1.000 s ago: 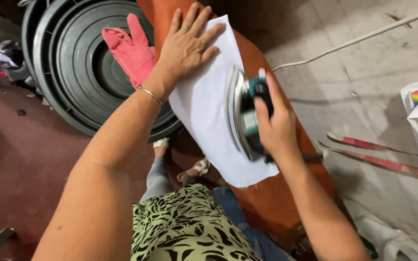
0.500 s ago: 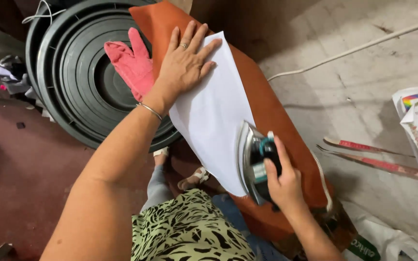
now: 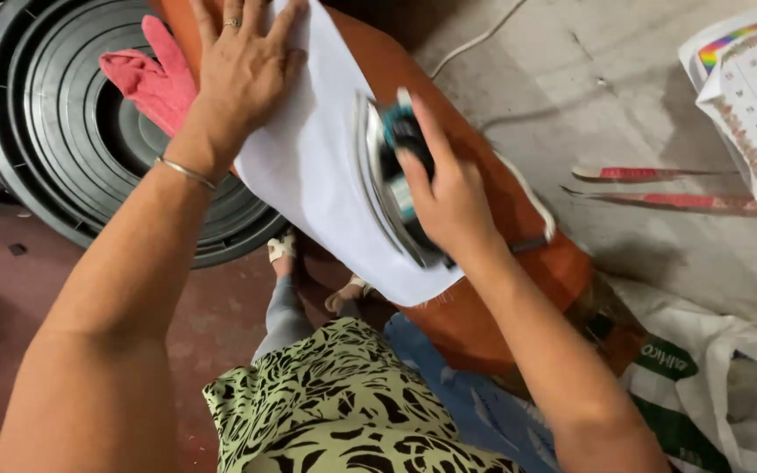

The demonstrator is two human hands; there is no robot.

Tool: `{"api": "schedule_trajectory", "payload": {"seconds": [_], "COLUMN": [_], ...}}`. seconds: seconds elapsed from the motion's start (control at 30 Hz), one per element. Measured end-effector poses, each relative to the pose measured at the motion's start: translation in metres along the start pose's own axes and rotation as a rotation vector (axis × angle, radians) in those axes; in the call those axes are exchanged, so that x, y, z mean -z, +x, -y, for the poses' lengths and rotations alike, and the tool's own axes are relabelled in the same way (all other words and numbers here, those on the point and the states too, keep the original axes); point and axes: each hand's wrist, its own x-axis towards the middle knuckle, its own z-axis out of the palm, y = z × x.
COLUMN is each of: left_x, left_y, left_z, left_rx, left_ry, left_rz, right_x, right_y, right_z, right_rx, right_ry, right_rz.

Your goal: Ironing a white fabric piece on an ironing board, smoothing out wrinkles, and then folding the fabric.

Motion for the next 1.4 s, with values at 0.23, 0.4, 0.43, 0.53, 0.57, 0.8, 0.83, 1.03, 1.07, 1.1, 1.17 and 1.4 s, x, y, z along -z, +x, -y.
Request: {"api": "schedule_trajectory", "payload": {"seconds": [0.23,0.4,0.43,0.53,0.57,0.8,0.83,1.03,1.07,1.1,1.17,1.4], "left_x": [-0.061,-0.039,-0.040,-0.043,-0.043,-0.054,-0.057,-0.074,-0.057,-0.041,-0.031,-0.019], "left_y": [-0.013,-0.012,-0.006,0.003,0.005,0.021,0.031,0.062,0.060,0.058,0.043,0.024], "left_z": [-0.077,-0.094,-0.091,-0.086,-0.084,-0.085,-0.090,-0.105,-0.103,-0.100,-0.062,0.007], "left_rx": [-0.410,-0.458,-0.463,-0.468,-0.453,-0.464,-0.468,-0.464,-0.452,-0.439,-0.365,-0.067], "left_ry": [-0.047,-0.086,-0.079,-0.081,-0.092,-0.109,-0.107,-0.091,-0.055,-0.018,0.071,0.098], "left_rz": [-0.024,-0.028,-0.029,0.061,0.076,0.150,0.150,-0.055,-0.052,-0.049,0.021,0.021], "right_x": [0.024,0.046,0.050,0.061,0.064,0.057,0.056,0.048,0.044,0.039,0.036,0.014], "right_y": [-0.114,-0.161,-0.163,-0.170,-0.169,-0.159,-0.154,-0.120,-0.117,-0.114,-0.110,-0.033], "right_z": [-0.054,-0.082,-0.080,-0.068,-0.063,-0.042,-0.039,-0.032,-0.039,-0.045,-0.043,-0.006], "right_rx": [-0.145,-0.243,-0.239,-0.284,-0.277,-0.249,-0.249,-0.461,-0.384,-0.308,-0.299,-0.214], "right_ry": [-0.078,0.030,0.034,0.025,0.030,0.098,0.100,0.128,0.115,0.103,0.086,0.129], "right_rz": [-0.002,-0.019,-0.025,-0.027,-0.032,0.064,0.059,0.144,0.116,0.089,0.082,0.053]}}
